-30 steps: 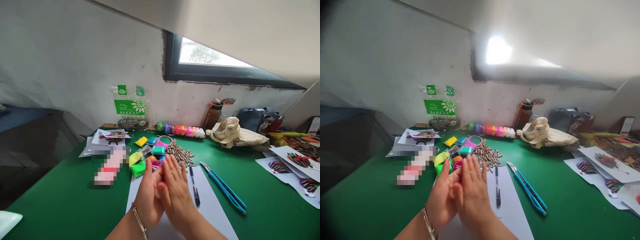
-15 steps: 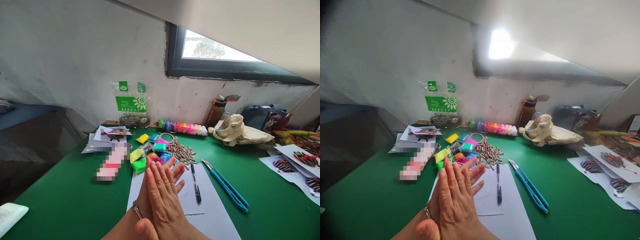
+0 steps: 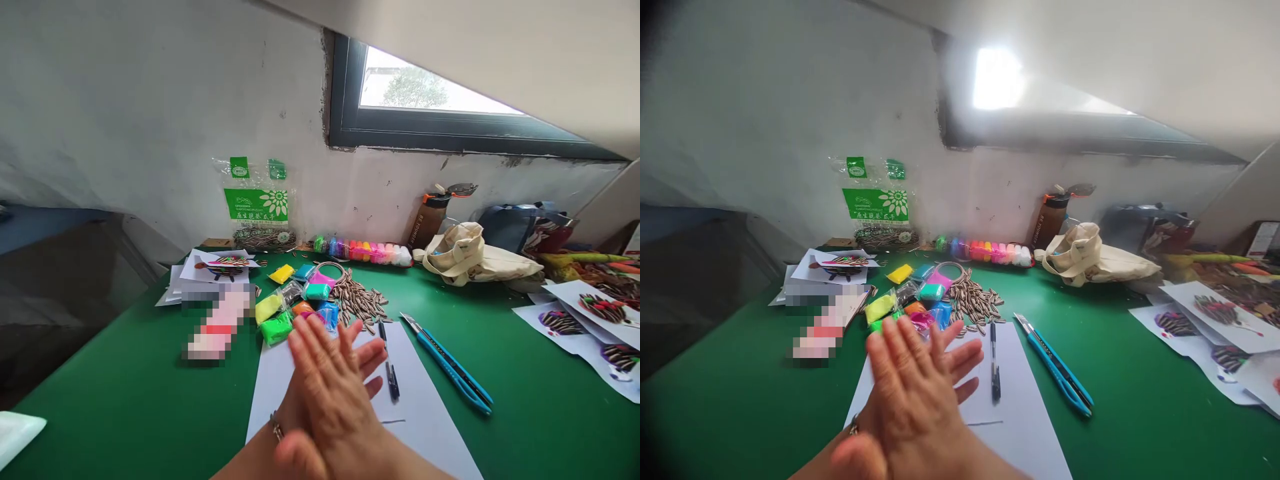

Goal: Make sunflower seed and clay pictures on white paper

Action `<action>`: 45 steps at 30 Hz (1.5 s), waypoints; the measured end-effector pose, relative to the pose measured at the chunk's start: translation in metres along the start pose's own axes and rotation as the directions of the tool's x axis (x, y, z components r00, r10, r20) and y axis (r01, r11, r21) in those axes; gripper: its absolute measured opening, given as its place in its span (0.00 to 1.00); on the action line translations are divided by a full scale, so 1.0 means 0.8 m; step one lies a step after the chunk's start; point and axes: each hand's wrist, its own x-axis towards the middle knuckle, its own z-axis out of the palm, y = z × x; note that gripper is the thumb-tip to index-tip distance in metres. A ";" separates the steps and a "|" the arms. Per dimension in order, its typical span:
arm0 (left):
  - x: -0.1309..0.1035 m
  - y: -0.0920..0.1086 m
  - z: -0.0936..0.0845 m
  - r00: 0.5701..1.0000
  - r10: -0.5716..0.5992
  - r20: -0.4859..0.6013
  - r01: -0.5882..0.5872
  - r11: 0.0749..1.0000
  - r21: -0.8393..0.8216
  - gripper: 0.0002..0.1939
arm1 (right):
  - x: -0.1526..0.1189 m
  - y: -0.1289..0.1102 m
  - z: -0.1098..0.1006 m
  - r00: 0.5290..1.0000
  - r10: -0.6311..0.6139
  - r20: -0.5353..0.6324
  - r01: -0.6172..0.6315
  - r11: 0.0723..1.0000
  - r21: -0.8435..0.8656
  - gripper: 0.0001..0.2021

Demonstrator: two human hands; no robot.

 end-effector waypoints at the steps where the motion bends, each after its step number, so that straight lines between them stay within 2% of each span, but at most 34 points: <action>1: 0.000 0.000 0.004 1.000 -0.017 0.006 0.017 1.000 -0.006 0.30 | 0.003 0.009 -0.003 1.000 -0.003 0.007 0.003 1.000 0.004 0.31; 2: 0.001 0.001 0.008 0.999 -0.041 0.016 0.041 0.999 -0.009 0.31 | 0.006 0.021 -0.005 1.000 0.008 0.008 -0.008 1.000 0.004 0.34; 5: 0.007 0.012 0.011 0.977 -0.210 0.045 0.213 0.975 -0.060 0.34 | 0.008 0.040 -0.005 0.996 0.088 -0.032 -0.089 0.995 -0.037 0.34; 8: 0.010 0.020 0.000 0.986 -0.164 -0.022 0.161 0.982 -0.103 0.37 | -0.001 0.016 -0.006 0.998 -0.054 0.043 0.052 0.997 0.053 0.39; 9: 0.009 0.020 -0.004 0.968 -0.249 0.006 0.249 0.965 -0.083 0.37 | -0.003 0.004 -0.007 0.988 -0.130 0.081 0.121 0.987 0.108 0.42; 12: 0.006 0.015 -0.006 0.955 -0.295 -0.033 0.292 0.953 -0.080 0.37 | -0.002 -0.009 -0.013 0.981 -0.179 0.079 0.167 0.977 0.136 0.39; 13: 0.005 0.014 -0.003 0.956 -0.290 -0.038 0.286 0.954 -0.086 0.36 | 0.001 -0.002 -0.014 0.977 -0.192 0.093 0.178 0.974 0.143 0.40; 16: 0.006 0.016 0.010 0.958 -0.287 -0.019 0.283 0.953 -0.106 0.34 | 0.010 0.033 -0.010 0.998 0.049 0.040 -0.051 0.997 0.053 0.35; 18: 0.010 0.021 0.014 0.952 -0.305 -0.010 0.302 0.945 -0.128 0.36 | 0.011 0.045 -0.007 0.994 0.110 0.007 -0.111 0.994 0.010 0.35; 19: 0.011 0.022 0.014 0.960 -0.279 -0.037 0.272 0.952 -0.140 0.36 | 0.009 0.043 -0.006 0.995 0.094 0.015 -0.094 0.996 0.010 0.36; 21: 0.013 0.021 0.011 0.976 -0.167 -0.140 0.147 0.979 -0.143 0.35 | 0.006 0.026 -0.010 0.998 -0.042 0.039 0.040 0.998 0.058 0.39; 22: 0.012 0.018 0.009 0.979 -0.132 -0.153 0.111 0.984 -0.139 0.32 | 0.006 0.016 -0.013 0.992 -0.107 0.068 0.100 0.990 0.096 0.42; 24: 0.010 0.011 0.007 0.981 -0.108 -0.163 0.086 0.987 -0.133 0.28 | 0.008 0.005 -0.020 0.983 -0.149 0.110 0.137 0.985 0.108 0.41; 26: 0.010 0.007 0.007 0.982 -0.121 -0.148 0.102 0.986 -0.130 0.27 | 0.012 0.012 -0.022 0.984 -0.144 0.101 0.134 0.986 0.102 0.39; 29: 0.014 0.013 0.009 0.973 -0.202 -0.107 0.189 0.974 -0.125 0.31 | 0.016 0.038 -0.016 0.995 0.040 0.086 -0.040 0.999 -0.009 0.35; 31: 0.017 0.020 0.008 0.964 -0.238 -0.121 0.222 0.966 -0.132 0.35 | 0.015 0.041 -0.012 0.997 0.033 0.076 -0.031 0.999 -0.033 0.36; 34: 0.019 0.024 0.004 0.961 -0.202 -0.187 0.172 0.971 -0.166 0.34 | 0.014 0.022 -0.017 0.977 -0.178 0.120 0.172 0.983 0.060 0.42; 36: 0.017 0.021 0.005 0.957 -0.221 -0.186 0.189 0.967 -0.173 0.30 | 0.016 0.013 -0.021 0.955 -0.276 0.109 0.268 0.960 0.087 0.41; 37: 0.016 0.019 0.006 0.958 -0.224 -0.181 0.194 0.966 -0.173 0.29 | 0.017 0.015 -0.022 0.962 -0.257 0.093 0.250 0.965 0.079 0.40; 39: 0.016 0.017 0.009 0.959 -0.231 -0.161 0.203 0.964 -0.174 0.29 | 0.020 0.030 -0.018 0.987 -0.122 0.101 0.120 0.992 0.032 0.38; 40: 0.017 0.017 0.010 0.960 -0.239 -0.149 0.213 0.962 -0.170 0.31 | 0.021 0.039 -0.015 0.993 -0.048 0.104 0.048 0.999 0.001 0.37; 42: 0.019 0.019 0.010 0.962 -0.238 -0.135 0.217 0.964 -0.157 0.33 | 0.019 0.048 -0.010 0.996 0.024 0.084 -0.021 0.999 -0.038 0.36; 43: 0.020 0.020 0.007 0.964 -0.228 -0.137 0.207 0.967 -0.149 0.34 | 0.018 0.046 -0.009 0.996 0.011 0.085 -0.008 0.999 -0.032 0.37; 45: 0.021 0.020 0.000 0.972 -0.165 -0.169 0.141 0.979 -0.148 0.35 | 0.015 0.031 -0.014 0.989 -0.101 0.112 0.098 0.995 0.029 0.42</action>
